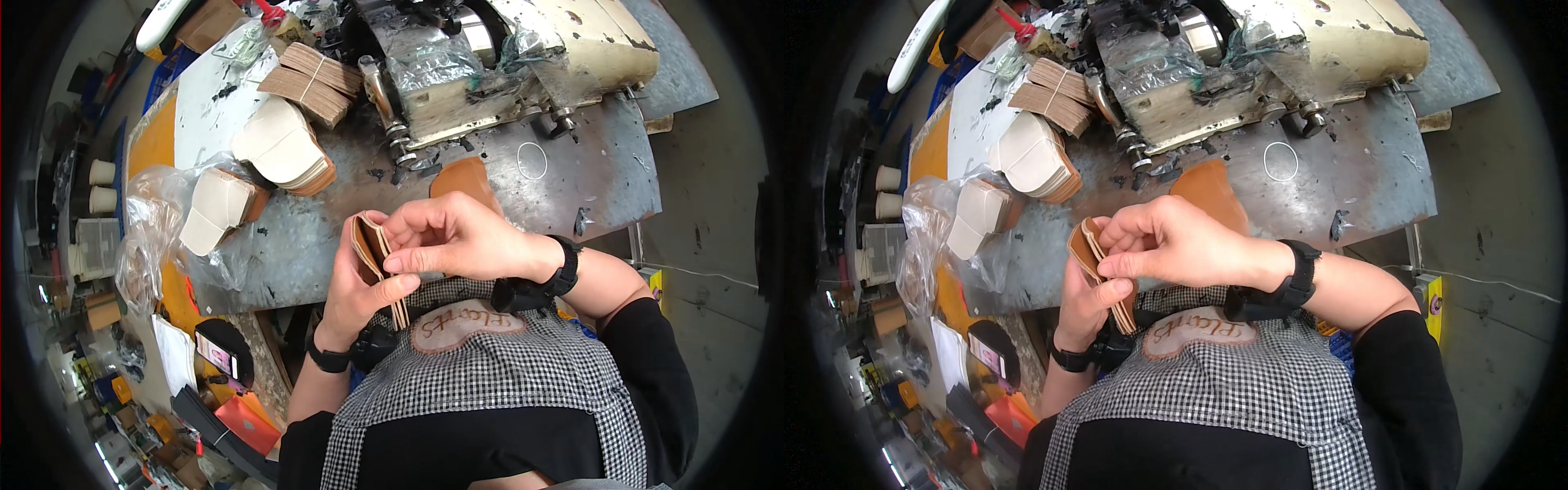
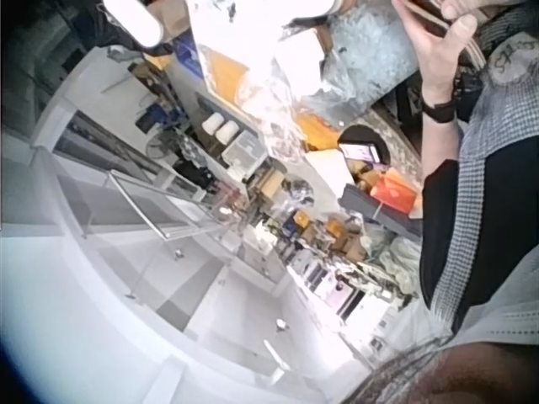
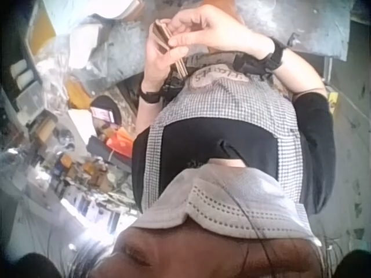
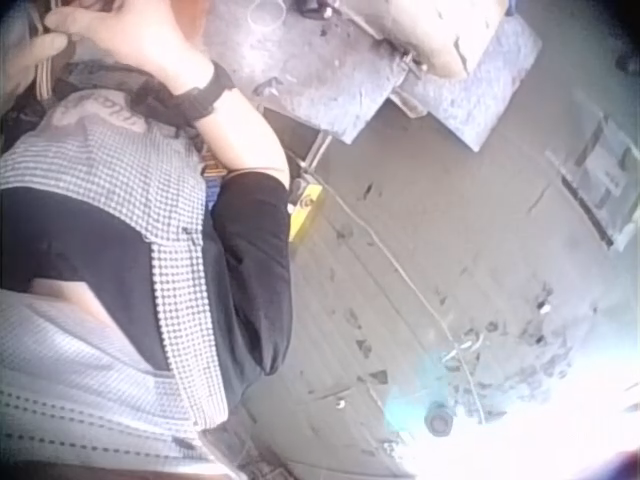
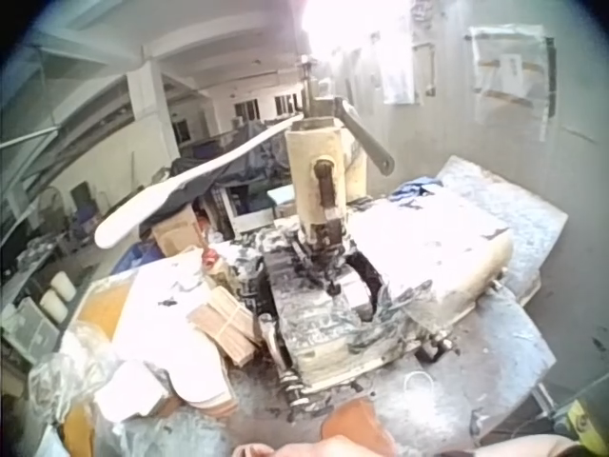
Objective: The recorder sorts leather and fabric shoe components at a workbench in a factory environment.
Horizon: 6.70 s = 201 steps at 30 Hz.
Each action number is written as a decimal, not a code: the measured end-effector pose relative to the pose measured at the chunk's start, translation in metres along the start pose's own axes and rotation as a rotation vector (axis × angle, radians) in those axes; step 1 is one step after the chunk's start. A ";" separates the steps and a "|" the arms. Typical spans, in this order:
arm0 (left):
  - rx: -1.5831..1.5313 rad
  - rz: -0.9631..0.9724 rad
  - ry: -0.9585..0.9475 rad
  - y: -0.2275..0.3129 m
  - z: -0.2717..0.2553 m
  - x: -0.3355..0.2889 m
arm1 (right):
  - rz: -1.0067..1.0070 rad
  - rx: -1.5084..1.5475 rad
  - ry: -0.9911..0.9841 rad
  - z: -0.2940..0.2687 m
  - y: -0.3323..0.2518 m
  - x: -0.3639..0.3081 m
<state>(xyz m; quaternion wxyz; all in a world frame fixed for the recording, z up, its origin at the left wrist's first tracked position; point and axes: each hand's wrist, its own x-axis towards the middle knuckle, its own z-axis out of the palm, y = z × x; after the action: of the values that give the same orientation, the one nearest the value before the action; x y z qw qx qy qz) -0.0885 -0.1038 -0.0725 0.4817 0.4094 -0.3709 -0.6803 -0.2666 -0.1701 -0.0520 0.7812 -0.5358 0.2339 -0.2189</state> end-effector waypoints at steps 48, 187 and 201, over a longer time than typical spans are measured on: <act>-0.103 0.195 0.237 0.013 -0.022 -0.027 | -0.139 -0.593 -0.052 0.035 -0.022 0.034; 1.147 0.524 0.595 0.013 -0.034 0.001 | -0.037 -0.972 0.319 -0.025 0.023 0.002; 1.332 0.358 -0.005 0.014 -0.001 -0.002 | 0.074 -0.873 0.718 -0.051 0.030 -0.073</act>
<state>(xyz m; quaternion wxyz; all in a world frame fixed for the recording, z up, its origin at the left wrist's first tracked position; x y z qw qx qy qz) -0.0821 -0.1057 -0.0602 0.2314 0.5490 -0.7728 -0.2185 -0.3520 -0.1539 -0.0870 0.3660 -0.6925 0.5724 -0.2427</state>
